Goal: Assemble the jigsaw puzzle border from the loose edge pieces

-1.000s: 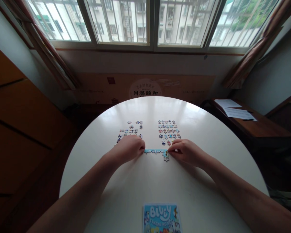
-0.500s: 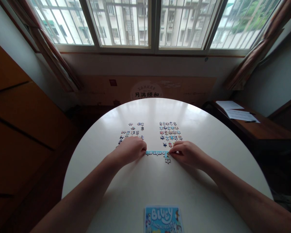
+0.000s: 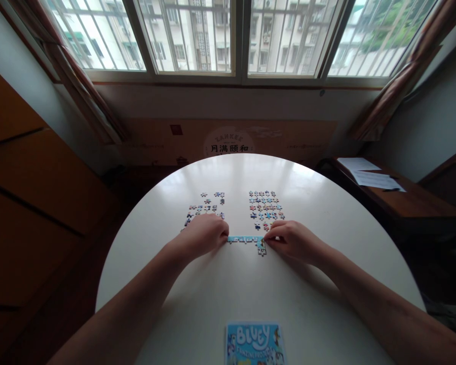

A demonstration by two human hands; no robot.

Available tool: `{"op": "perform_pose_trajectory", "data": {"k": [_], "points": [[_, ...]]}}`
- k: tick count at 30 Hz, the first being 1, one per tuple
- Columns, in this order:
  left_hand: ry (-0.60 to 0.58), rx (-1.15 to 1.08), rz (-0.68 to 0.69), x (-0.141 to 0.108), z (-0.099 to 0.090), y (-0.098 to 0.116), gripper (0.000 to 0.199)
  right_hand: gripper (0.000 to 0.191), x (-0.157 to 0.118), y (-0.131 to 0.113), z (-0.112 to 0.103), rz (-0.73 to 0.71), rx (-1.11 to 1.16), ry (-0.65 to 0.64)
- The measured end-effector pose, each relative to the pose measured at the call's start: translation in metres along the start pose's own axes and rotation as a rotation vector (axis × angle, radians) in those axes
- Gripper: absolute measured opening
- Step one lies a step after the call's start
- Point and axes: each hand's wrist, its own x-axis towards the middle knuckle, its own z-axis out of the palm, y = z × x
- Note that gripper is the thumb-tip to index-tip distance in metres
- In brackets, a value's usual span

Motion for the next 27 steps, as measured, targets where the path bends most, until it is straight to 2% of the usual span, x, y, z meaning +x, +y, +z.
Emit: {"op": "perform_pose_trajectory", "data": {"k": [6, 19, 23, 27], "points": [[0.028, -0.003, 0.025, -0.0001, 0.0013, -0.0012, 0.020, 0.019, 0.0002, 0.0000, -0.0002, 0.006, -0.006, -0.006], [-0.026, 0.033, -0.004, 0.0001, -0.0038, 0.0004, 0.023, 0.018, -0.0004, -0.0005, -0.0011, 0.012, 0.008, -0.016], [0.009, 0.036, 0.001, -0.0001, -0.0037, -0.0001, 0.024, 0.019, -0.0005, 0.0002, -0.0021, -0.001, 0.015, -0.010], [0.094, 0.014, 0.039, 0.0004, 0.0012, -0.0028, 0.024, 0.019, -0.0003, 0.0005, -0.0030, -0.013, 0.017, 0.013]]}}
